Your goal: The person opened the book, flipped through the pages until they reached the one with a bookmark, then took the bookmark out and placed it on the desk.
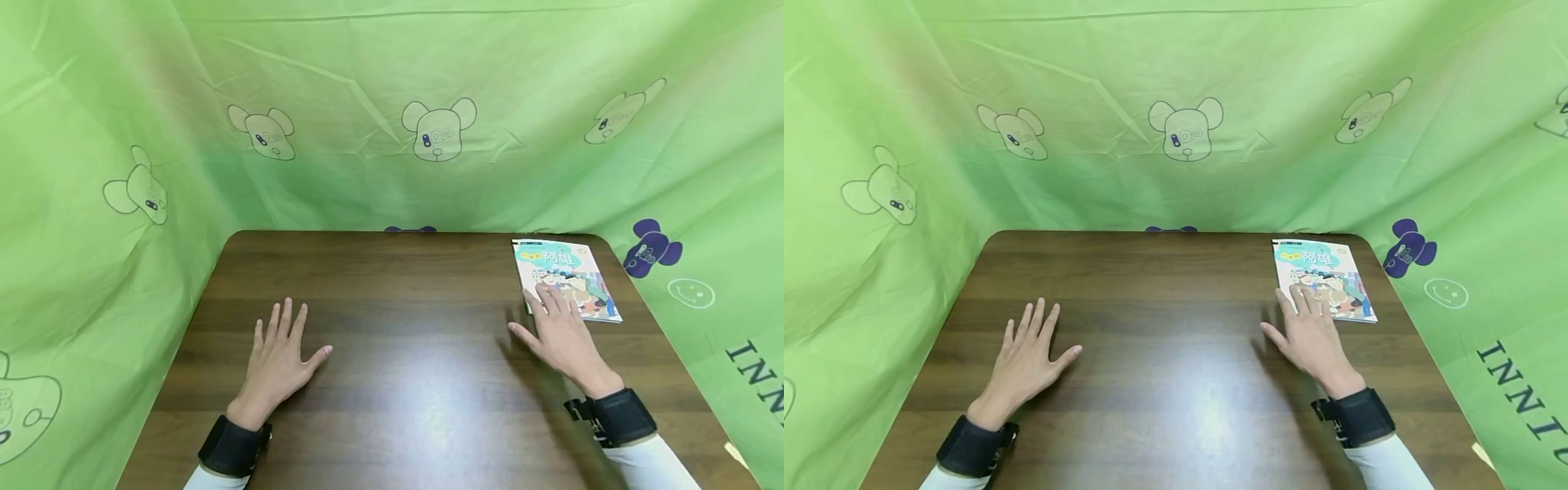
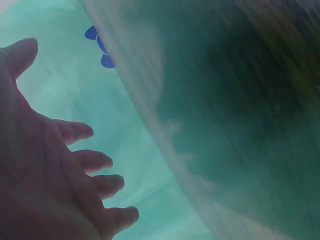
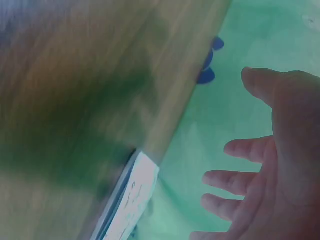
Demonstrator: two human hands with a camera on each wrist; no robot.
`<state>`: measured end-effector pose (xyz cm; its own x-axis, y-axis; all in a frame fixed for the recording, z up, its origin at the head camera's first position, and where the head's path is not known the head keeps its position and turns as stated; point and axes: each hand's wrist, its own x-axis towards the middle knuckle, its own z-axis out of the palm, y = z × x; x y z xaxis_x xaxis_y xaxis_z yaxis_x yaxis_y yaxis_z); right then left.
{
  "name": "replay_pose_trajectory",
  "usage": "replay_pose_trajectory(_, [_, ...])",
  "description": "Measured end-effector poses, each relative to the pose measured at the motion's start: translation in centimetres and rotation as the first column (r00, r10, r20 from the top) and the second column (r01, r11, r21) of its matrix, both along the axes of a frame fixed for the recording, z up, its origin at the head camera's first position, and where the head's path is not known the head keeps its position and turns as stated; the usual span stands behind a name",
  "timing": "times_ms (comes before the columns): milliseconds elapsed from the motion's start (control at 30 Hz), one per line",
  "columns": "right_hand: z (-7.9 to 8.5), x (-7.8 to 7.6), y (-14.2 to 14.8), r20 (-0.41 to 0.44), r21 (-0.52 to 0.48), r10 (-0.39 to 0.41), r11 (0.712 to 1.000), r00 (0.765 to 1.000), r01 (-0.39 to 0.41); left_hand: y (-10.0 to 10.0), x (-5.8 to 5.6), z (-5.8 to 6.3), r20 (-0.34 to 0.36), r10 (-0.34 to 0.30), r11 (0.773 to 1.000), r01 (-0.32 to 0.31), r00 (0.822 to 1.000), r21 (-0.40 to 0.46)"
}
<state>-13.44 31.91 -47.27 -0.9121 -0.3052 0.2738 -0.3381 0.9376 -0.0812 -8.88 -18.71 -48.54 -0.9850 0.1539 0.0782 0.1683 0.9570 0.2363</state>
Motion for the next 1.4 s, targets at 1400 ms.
replay_pose_trajectory(1400, [-2.7, -6.7, 8.2, 0.434, 0.064, -0.14, 0.99, 0.89, 0.125, 7.3, -1.5, -0.1, 0.032, -0.16, 0.984, 0.157, 0.987, 0.078])
